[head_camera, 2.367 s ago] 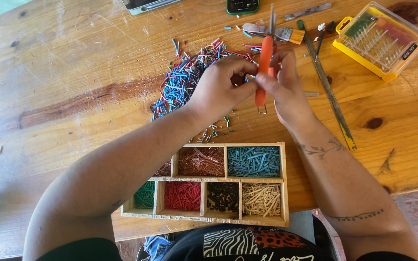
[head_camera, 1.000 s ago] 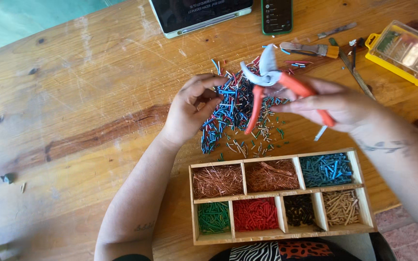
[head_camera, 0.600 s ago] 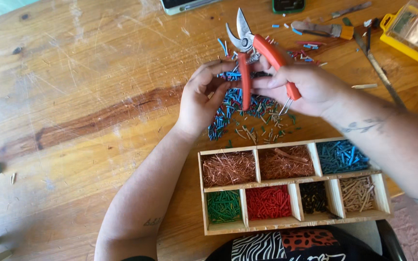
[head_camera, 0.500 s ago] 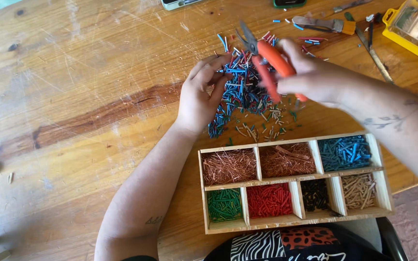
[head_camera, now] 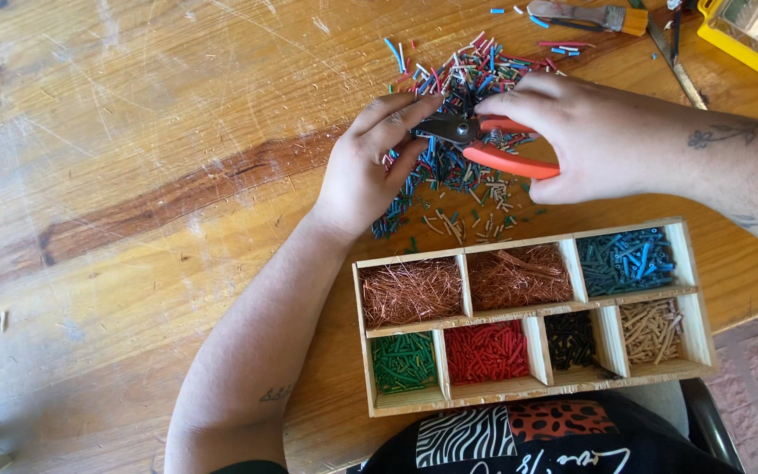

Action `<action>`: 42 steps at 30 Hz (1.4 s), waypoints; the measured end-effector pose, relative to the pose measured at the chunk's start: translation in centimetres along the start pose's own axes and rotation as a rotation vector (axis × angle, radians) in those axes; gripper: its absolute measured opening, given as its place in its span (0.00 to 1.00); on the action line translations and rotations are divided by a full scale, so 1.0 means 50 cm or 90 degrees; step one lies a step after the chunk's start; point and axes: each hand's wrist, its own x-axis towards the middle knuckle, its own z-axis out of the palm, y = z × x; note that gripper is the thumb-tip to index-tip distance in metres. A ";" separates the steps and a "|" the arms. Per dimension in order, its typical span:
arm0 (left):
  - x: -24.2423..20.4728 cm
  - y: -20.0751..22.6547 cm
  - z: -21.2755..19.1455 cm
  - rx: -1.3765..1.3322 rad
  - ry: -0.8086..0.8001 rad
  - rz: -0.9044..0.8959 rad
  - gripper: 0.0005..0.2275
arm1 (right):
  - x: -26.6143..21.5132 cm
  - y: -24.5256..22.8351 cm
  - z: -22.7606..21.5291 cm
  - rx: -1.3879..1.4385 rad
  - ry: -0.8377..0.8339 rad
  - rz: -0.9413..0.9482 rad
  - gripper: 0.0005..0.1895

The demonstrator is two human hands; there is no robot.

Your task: The person uses orange-handled wire cutters to repeatedly snip small, colorful insulated wires into short pieces. The cut pieces accumulate on the wooden table next to a compartmentalized wooden box containing sorted wire segments.

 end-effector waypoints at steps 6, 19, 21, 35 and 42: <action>0.004 -0.003 -0.003 0.000 0.004 0.013 0.20 | -0.005 0.025 -0.019 0.014 -0.018 -0.028 0.53; 0.001 -0.005 0.005 0.007 -0.042 0.007 0.21 | -0.007 0.012 0.011 0.011 0.032 -0.075 0.50; 0.001 -0.004 0.005 -0.006 -0.049 0.009 0.21 | -0.008 0.019 0.015 -0.002 0.034 -0.091 0.49; 0.003 0.002 0.006 -0.005 -0.041 0.010 0.19 | -0.002 0.036 0.033 -0.163 0.137 -0.188 0.46; 0.003 -0.001 0.005 -0.024 -0.053 0.030 0.19 | 0.000 0.022 0.030 -0.050 0.110 -0.142 0.43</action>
